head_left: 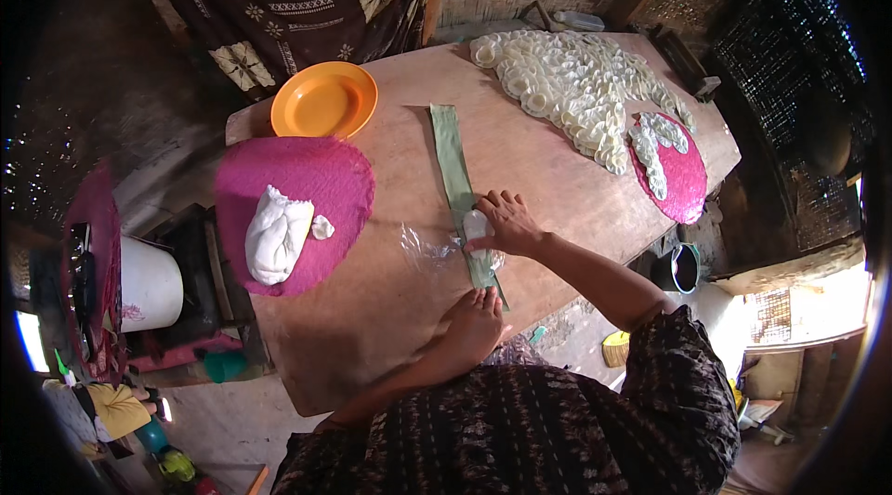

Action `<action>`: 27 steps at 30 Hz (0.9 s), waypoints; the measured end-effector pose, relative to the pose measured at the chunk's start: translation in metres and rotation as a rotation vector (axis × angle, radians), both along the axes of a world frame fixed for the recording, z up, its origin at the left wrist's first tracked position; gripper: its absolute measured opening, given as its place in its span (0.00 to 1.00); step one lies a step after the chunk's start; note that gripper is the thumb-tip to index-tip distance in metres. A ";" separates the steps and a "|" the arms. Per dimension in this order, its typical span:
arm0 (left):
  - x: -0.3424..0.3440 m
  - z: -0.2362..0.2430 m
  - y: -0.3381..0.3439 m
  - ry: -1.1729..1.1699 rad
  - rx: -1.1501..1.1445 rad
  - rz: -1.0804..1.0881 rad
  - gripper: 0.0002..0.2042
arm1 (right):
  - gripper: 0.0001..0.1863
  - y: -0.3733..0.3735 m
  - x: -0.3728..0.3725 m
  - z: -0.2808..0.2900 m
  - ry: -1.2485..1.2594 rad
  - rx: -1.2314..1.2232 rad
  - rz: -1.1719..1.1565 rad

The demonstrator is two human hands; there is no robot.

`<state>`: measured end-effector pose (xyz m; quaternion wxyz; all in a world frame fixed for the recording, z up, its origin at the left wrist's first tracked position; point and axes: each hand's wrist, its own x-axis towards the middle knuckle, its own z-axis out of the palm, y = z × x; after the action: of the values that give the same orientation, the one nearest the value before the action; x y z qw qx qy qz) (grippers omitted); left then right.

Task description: The person repeatedly takes small pieces of white dough, flattens them on a green strip, and folds them into small flower-like shapes. The finished pieces are placed on a pink mat on the table. The process is repeated continuously throughout the clip.

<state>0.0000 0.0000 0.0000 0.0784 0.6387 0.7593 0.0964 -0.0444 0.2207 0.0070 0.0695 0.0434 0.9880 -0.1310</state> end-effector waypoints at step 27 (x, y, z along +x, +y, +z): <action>-0.092 0.002 0.013 -2.081 0.931 0.542 0.13 | 0.28 -0.027 -0.018 0.070 0.236 -1.275 -0.394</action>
<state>-0.0924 0.0126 0.0022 0.3973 0.0362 0.3317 0.8549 -0.0624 0.1933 0.0774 -0.0522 0.1585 0.6920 -0.7024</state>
